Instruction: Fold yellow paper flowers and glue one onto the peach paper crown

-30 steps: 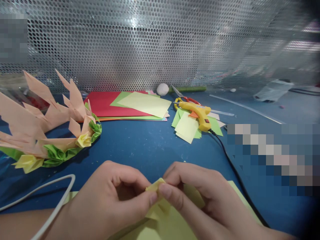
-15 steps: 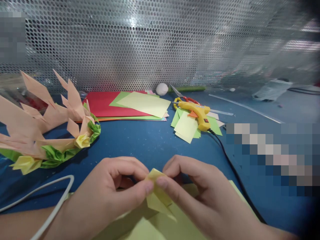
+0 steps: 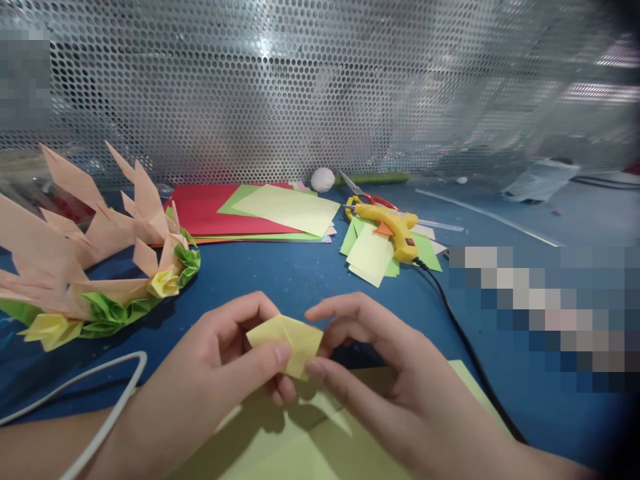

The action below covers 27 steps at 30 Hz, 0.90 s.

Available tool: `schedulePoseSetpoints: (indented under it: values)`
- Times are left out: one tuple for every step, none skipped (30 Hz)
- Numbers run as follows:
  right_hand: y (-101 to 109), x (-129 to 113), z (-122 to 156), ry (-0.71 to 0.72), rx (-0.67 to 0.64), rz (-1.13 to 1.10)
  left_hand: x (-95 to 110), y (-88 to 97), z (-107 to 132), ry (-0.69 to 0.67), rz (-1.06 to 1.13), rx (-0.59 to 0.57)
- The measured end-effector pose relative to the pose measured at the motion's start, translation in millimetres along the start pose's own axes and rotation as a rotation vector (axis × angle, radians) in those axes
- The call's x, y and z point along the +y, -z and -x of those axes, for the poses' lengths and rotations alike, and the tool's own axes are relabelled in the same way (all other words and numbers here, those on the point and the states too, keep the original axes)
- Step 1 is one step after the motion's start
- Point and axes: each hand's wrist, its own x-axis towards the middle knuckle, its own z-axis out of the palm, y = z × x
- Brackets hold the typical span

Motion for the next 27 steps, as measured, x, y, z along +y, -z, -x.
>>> schedulePoseSetpoints:
  values:
    - [0.1,0.4,-1.2,0.005,0.007,0.005,0.4,-0.3,0.3,-0.006,-0.007,-0.004]
    - [0.5,0.6,-2.4,0.016,0.014,0.011,0.5,-0.4,0.8,-0.007,-0.019,-0.001]
    - [1.1,0.8,-3.3,0.026,0.020,0.017,0.1,-0.3,1.2,-0.016,-0.034,0.006]
    - [1.9,0.9,-4.0,0.034,0.027,0.021,-0.5,0.0,1.4,-0.021,-0.042,0.015]
    - [2.8,1.0,-4.3,0.051,0.040,0.022,-1.3,0.4,1.4,-0.025,-0.043,0.017]
    - [3.6,1.3,-4.3,0.068,0.051,0.028,-2.1,0.9,1.0,-0.025,-0.038,0.013]
    - [4.3,1.6,-4.2,0.088,0.062,0.036,-2.8,1.3,0.3,-0.020,-0.026,0.009]
    - [4.8,2.1,-3.8,0.106,0.071,0.044,-3.2,1.5,-0.6,-0.009,-0.009,0.005]
    - [5.3,2.5,-3.4,0.123,0.084,0.047,-3.5,1.7,-1.6,0.002,0.009,0.005]
    - [5.6,3.0,-3.0,0.138,0.094,0.047,-3.4,1.7,-2.5,0.011,0.027,0.007]
    - [5.9,3.5,-2.5,0.151,0.105,0.046,-3.2,1.7,-3.3,0.012,0.037,0.012]
    - [6.1,3.9,-2.2,0.162,0.108,0.044,-2.7,1.7,-3.7,0.010,0.042,0.019]
    - [6.3,4.2,-1.9,0.180,0.107,0.042,-2.2,1.8,-3.9,-0.001,0.037,0.025]
    - [6.4,4.4,-1.8,0.194,0.094,0.044,-1.6,2.0,-3.9,-0.008,0.025,0.031]
    - [6.5,4.5,-1.8,0.207,0.078,0.050,-1.1,2.3,-3.9,-0.013,0.012,0.038]
    - [6.5,4.7,-1.9,0.219,0.060,0.053,-0.6,2.5,-3.9,-0.017,0.001,0.043]
    - [6.4,4.8,-2.2,0.224,0.048,0.055,-0.2,2.8,-4.0,-0.021,-0.009,0.045]
    - [6.1,4.9,-2.6,0.225,0.041,0.051,0.1,3.0,-4.4,-0.026,-0.014,0.048]
    - [5.7,5.1,-2.9,0.224,0.043,0.044,0.3,3.1,-4.9,-0.031,-0.014,0.050]
    - [5.2,5.3,-3.1,0.224,0.050,0.035,0.4,3.1,-5.4,-0.036,-0.011,0.052]
    - [4.6,5.5,-3.2,0.223,0.057,0.029,0.4,3.1,-6.0,-0.040,-0.006,0.050]
    - [4.1,5.7,-3.1,0.221,0.061,0.025,0.2,3.1,-6.4,-0.041,-0.004,0.046]
    - [3.7,5.9,-2.8,0.217,0.065,0.026,0.0,3.1,-6.6,-0.042,-0.007,0.047]
    - [3.4,6.1,-2.4,0.212,0.065,0.027,-0.3,3.0,-6.7,-0.045,-0.017,0.048]
    - [3.3,6.2,-1.9,0.204,0.064,0.028,-0.5,3.0,-6.6,-0.045,-0.028,0.044]
    - [3.4,6.4,-1.5,0.201,0.067,0.026,-0.7,3.0,-6.3,-0.044,-0.042,0.042]
    - [3.6,6.5,-1.2,0.201,0.075,0.020,-0.7,3.0,-6.0,-0.041,-0.057,0.039]
